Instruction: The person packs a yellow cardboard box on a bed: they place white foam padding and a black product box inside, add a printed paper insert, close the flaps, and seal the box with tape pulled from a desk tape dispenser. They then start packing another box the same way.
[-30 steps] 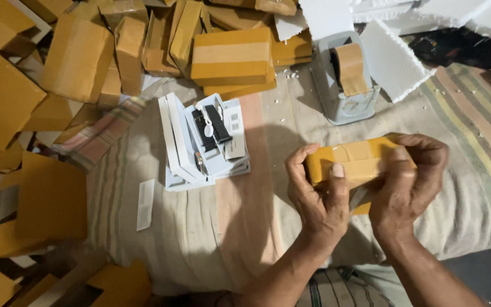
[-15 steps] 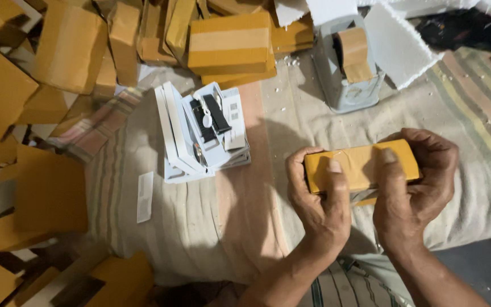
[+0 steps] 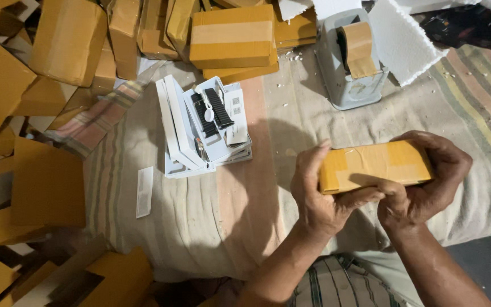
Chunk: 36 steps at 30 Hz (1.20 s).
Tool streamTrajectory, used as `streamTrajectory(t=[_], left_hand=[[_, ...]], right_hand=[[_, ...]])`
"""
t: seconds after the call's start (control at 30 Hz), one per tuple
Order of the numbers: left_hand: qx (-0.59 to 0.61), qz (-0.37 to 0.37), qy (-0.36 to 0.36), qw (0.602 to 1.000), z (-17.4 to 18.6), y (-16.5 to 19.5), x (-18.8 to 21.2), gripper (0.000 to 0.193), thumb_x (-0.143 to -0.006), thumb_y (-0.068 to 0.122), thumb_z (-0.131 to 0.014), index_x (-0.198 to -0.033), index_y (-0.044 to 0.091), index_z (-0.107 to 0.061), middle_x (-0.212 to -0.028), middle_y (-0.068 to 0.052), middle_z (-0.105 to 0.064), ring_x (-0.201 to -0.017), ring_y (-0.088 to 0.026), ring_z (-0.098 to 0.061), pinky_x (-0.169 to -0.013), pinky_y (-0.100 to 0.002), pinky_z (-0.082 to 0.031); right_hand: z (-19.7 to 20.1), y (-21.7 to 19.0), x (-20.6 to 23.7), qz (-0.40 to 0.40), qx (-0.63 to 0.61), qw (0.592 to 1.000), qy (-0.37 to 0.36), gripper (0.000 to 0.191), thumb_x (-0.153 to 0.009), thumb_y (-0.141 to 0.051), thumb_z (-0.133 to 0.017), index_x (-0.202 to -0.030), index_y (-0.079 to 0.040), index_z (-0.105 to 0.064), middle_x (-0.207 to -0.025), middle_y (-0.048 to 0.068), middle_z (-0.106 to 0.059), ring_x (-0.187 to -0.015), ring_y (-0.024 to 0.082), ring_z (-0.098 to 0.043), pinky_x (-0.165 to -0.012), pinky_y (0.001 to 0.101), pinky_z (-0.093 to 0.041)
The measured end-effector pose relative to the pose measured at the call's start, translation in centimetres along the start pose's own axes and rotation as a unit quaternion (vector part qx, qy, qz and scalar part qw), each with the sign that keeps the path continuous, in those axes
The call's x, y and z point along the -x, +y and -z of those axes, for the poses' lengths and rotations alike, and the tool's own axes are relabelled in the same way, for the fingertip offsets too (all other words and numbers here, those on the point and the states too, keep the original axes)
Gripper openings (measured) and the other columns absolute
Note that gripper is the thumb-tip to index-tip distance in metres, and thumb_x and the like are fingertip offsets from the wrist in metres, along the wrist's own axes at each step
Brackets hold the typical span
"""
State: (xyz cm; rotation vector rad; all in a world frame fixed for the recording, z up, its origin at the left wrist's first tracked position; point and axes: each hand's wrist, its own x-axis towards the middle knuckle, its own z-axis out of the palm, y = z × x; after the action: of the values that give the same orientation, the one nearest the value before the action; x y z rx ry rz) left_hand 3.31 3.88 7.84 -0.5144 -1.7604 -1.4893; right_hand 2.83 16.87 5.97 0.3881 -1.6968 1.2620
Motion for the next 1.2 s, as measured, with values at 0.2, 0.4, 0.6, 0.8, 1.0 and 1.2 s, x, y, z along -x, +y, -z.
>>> streamTrajectory(t=[0.2, 0.4, 0.6, 0.8, 1.0, 1.2], left_hand=[[-0.011, -0.022, -0.019, 1.000, 0.4, -1.8, -0.1, 0.055, -0.114, 0.050, -0.049, -0.145, 0.005, -0.053, -0.125, -0.016, -0.064, -0.110, -0.028, -0.067, -0.095, -0.036, -0.058], [-0.008, -0.059, 0.005, 0.998, 0.1, -1.4, -0.9, 0.054, -0.116, 0.047, -0.039, -0.137, -0.001, -0.051, -0.123, -0.019, -0.063, -0.110, -0.033, -0.065, -0.093, -0.040, -0.057], [-0.023, -0.028, -0.001, 0.999, 0.3, -1.6, -0.7, 0.055, -0.116, 0.047, -0.043, -0.138, -0.002, -0.053, -0.125, -0.020, -0.064, -0.113, -0.035, -0.067, -0.095, -0.041, -0.057], [-0.004, -0.018, 0.024, 1.000, 0.0, -0.9, -1.4, 0.051, -0.111, 0.043, -0.051, -0.135, -0.002, -0.054, -0.120, -0.019, -0.064, -0.107, -0.032, -0.068, -0.095, -0.040, -0.057], [0.042, 0.137, 0.046, 0.989, -0.7, 1.5, -0.9, 0.037, -0.100, 0.029, -0.059, -0.117, -0.004, -0.055, -0.101, -0.015, -0.061, -0.087, -0.023, -0.064, -0.076, -0.039, -0.057], [0.098, 0.188, 0.070, 0.975, -0.5, 2.0, 0.4, 0.045, -0.114, 0.037, -0.044, -0.126, -0.004, -0.059, -0.108, -0.013, -0.065, -0.094, -0.022, -0.063, -0.087, -0.035, -0.053]], right_hand=[[-0.3, 2.2, 0.3, -0.089, -0.017, 0.994, 0.055, 0.069, -0.113, -0.068, -0.044, -0.133, -0.003, -0.043, -0.116, 0.014, -0.064, -0.094, 0.018, -0.066, -0.088, 0.0284, -0.056], [-1.4, 1.3, -0.7, -0.022, 0.005, 0.999, 0.040, 0.064, -0.115, -0.055, -0.045, -0.133, 0.005, -0.037, -0.116, 0.020, -0.055, -0.103, 0.024, -0.061, -0.095, 0.0344, -0.053], [-1.6, 0.5, -1.6, -0.106, -0.051, 0.989, 0.090, 0.075, -0.102, -0.072, -0.051, -0.125, -0.001, -0.045, -0.115, 0.011, -0.061, -0.098, 0.017, -0.067, -0.089, 0.0285, -0.057], [-1.5, -1.0, -1.5, -0.065, 0.010, 0.998, 0.008, 0.071, -0.106, -0.057, -0.065, -0.135, 0.005, -0.044, -0.117, 0.013, -0.058, -0.105, 0.017, -0.062, -0.096, 0.0277, -0.052], [-1.0, -4.0, -1.7, -0.190, 0.003, 0.981, 0.020, 0.047, -0.095, -0.032, -0.068, -0.125, 0.002, -0.054, -0.113, 0.010, -0.062, -0.097, 0.013, -0.062, -0.087, 0.0269, -0.054], [-0.2, -5.0, -1.9, -0.264, -0.106, 0.958, 0.026, 0.020, -0.109, -0.012, -0.059, -0.118, 0.006, -0.059, -0.110, 0.013, -0.067, -0.097, 0.014, -0.062, -0.095, 0.0266, -0.053]])
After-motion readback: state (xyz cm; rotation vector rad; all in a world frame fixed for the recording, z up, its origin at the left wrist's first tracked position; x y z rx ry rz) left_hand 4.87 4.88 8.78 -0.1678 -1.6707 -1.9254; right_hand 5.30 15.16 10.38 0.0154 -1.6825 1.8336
